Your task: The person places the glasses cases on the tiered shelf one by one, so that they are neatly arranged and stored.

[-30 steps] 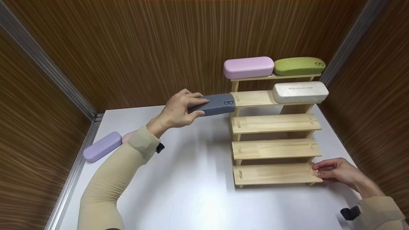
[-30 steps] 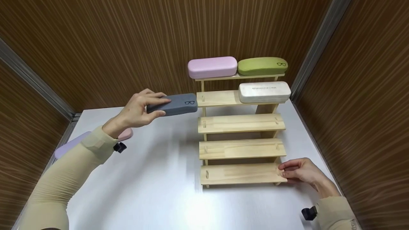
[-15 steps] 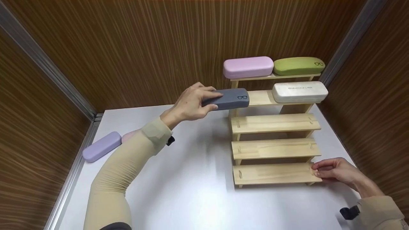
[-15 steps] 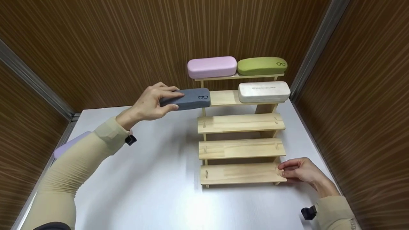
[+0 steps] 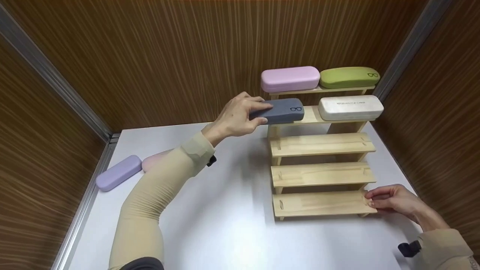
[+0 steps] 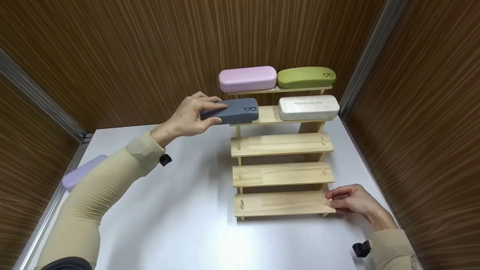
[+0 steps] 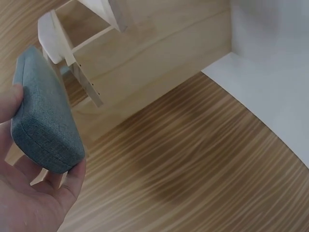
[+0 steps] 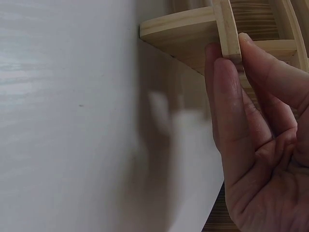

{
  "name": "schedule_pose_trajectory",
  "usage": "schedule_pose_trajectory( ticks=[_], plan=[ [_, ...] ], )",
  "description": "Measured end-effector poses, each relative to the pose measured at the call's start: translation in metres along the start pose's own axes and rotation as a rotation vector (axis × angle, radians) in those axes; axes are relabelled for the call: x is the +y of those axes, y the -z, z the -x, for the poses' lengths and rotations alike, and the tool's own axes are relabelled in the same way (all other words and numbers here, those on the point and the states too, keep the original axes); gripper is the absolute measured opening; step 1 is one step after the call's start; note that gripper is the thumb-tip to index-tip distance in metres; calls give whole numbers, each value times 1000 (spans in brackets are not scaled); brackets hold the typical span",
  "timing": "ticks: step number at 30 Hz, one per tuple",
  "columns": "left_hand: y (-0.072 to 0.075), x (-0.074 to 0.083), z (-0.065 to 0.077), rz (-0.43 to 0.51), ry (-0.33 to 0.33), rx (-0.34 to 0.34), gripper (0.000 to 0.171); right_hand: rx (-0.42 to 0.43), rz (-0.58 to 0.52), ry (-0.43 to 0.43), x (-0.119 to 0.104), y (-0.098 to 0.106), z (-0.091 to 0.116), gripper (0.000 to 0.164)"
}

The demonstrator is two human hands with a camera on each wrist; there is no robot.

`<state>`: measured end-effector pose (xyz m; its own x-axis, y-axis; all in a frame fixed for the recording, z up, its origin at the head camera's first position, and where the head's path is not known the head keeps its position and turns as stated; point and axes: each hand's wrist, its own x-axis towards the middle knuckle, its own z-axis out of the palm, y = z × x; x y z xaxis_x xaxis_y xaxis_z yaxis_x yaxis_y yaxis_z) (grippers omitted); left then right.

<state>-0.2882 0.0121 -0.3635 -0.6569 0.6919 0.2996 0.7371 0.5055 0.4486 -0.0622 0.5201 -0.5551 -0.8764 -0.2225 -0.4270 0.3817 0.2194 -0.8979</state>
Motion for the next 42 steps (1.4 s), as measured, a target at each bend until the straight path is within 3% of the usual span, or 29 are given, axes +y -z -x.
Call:
schedule_pose_trajectory(
  ticks=[14, 20, 36, 42],
  plan=[
    [-22, 13, -28, 7, -15, -13, 46, -14, -16, 19, 2, 1, 0, 35],
    [-29, 18, -36, 15, 8, -15, 45, -32, -30, 38, 1, 2, 1, 36],
    [-43, 23, -42, -26, 93, -13, 45, -19, -14, 28, 1, 0, 0, 35],
    [-47, 24, -42, -2, 107, -18, 46, -13, -22, 18, 1, 0, 0, 34]
  ],
)
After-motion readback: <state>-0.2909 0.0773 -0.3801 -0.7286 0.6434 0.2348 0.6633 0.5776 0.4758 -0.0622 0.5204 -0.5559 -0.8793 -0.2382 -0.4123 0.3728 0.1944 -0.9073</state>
